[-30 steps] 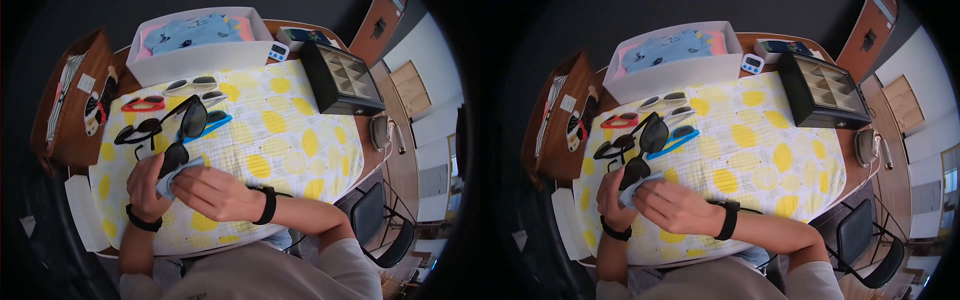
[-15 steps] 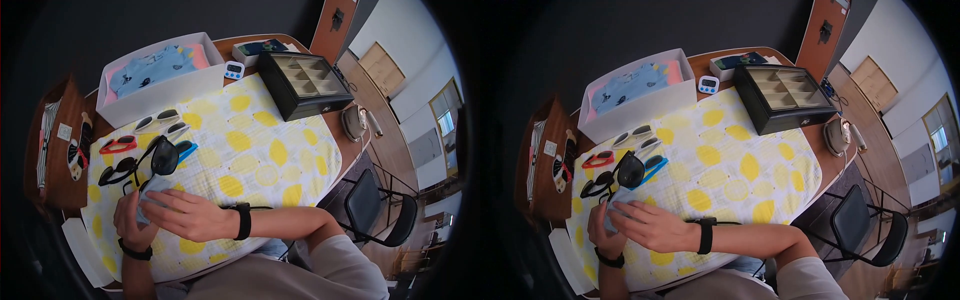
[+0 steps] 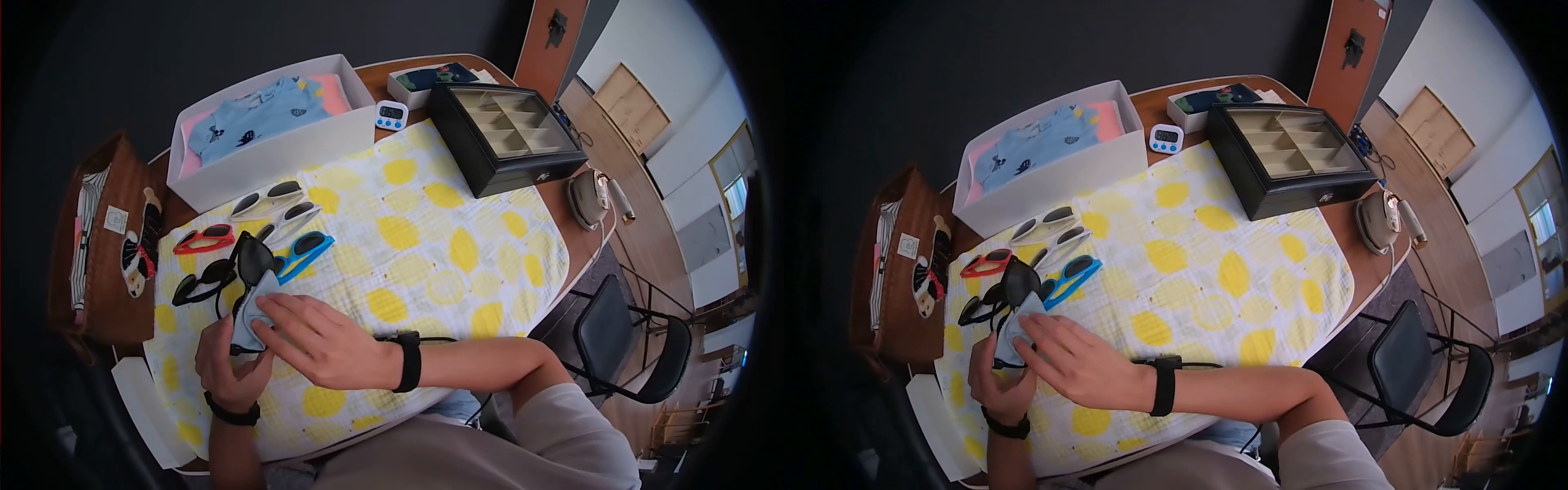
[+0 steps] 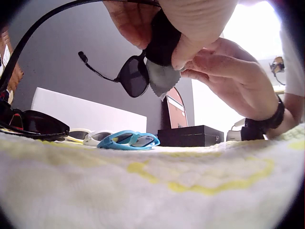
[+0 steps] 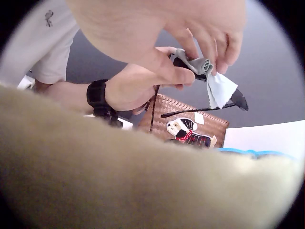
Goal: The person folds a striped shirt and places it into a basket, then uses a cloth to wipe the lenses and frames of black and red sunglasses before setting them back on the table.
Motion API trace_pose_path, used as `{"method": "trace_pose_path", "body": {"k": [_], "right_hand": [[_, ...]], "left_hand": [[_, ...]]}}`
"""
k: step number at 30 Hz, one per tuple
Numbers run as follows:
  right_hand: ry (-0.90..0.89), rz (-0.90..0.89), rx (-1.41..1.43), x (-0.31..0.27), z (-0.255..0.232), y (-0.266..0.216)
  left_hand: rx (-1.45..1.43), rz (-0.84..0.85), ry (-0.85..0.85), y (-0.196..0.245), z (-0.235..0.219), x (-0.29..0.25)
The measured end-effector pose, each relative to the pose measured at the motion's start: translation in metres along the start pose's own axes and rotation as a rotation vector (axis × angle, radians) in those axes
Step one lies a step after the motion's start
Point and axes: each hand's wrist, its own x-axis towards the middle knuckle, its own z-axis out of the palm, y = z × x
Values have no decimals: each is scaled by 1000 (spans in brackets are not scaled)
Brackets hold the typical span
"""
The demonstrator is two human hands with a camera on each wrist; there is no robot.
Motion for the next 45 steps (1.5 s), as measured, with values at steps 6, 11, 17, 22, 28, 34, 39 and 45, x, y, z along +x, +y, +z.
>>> {"method": "trace_pose_path", "body": {"k": [6, 11, 17, 22, 28, 34, 39, 45], "right_hand": [[17, -27, -16, -2, -1, 0], [17, -84, 17, -1, -5, 1], [36, -163, 44, -2, -3, 1], [57, -177, 74, 0, -1, -1], [35, -126, 44, 3, -2, -2], [9, -41, 39, 2, 2, 1], [21, -10, 36, 3, 3, 2], [27, -14, 63, -1, 5, 0]], "left_hand": [[-13, -16, 2, -2, -1, -6], [30, -30, -39, -4, -8, -9], [-57, 19, -42, -5, -4, -3], [-63, 31, -57, -4, -3, -1], [-103, 50, -103, -5, -7, -4], [-112, 29, -110, -6, -6, -4], [-113, 47, -89, -6, -5, -2], [-91, 31, -60, -5, -8, -3]]}}
